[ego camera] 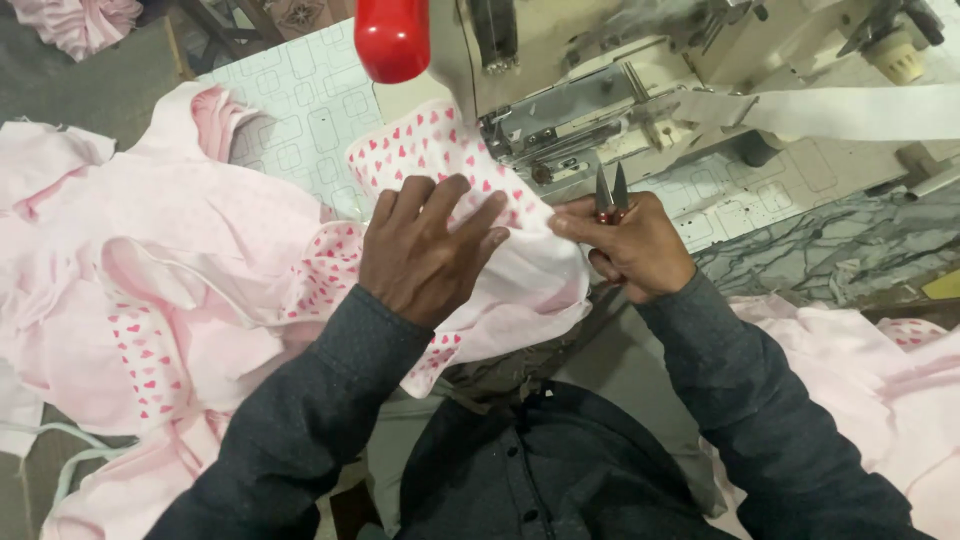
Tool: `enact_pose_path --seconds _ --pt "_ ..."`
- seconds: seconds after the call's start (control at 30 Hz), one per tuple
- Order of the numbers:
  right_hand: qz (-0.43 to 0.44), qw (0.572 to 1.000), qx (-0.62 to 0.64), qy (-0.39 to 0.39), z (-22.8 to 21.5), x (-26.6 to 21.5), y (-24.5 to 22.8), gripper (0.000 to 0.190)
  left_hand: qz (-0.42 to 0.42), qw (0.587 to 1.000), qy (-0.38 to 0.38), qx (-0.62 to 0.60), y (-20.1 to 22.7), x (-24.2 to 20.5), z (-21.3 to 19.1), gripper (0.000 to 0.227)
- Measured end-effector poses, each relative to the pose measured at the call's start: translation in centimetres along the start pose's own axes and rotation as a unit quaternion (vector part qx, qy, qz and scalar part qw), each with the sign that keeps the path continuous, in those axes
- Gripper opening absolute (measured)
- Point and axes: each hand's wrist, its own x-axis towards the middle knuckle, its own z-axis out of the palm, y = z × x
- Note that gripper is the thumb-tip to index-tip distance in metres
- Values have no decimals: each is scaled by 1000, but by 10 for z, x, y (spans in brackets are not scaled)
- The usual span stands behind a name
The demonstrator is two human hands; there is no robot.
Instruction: Trimming loose threads from baby clothes and folding them neatly on a workbench
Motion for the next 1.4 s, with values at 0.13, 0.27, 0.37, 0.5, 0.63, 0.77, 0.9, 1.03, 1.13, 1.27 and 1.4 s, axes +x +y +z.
enact_pose_path --seconds 0.13,0.27,0.37,0.5,0.63,0.77,0.9,1.03,1.13,1.27,1.4 --pt "10 1000 -4 11 6 -1 -7 27 -43 999 29 -3 -31 -8 36 32" --pt "-58 998 15 24 25 -2 0 30 -24 999 0 -35 -66 17 32 31" --pt "-99 992 -24 77 37 -3 4 26 24 997 -34 -62 -85 41 26 23" --pt "-159 971 -94 150 45 -2 9 22 8 999 30 27 -83 44 28 23" --pt "-260 936 -106 213 29 -23 8 29 -177 954 234 -66 -33 -19 0 43" --pt "-219 949 -155 165 51 -53 14 28 -612 545 94 -565 20 -73 10 107" --pt "-265 881 -365 141 77 -45 40 48 -598 373 69 -706 60 -39 -16 86" --pt "-198 911 -318 172 49 -45 52 27 -595 358 62 -716 60 -68 -2 61" --pt "-112 966 -184 144 24 -49 38 33 -584 346 79 -730 58 -93 13 46" --pt "123 954 273 -7 23 -41 31 37 -441 283 100 -846 55 -95 45 69" --pt "182 920 345 -38 24 -31 27 29 -371 194 76 -905 53 -127 135 62"
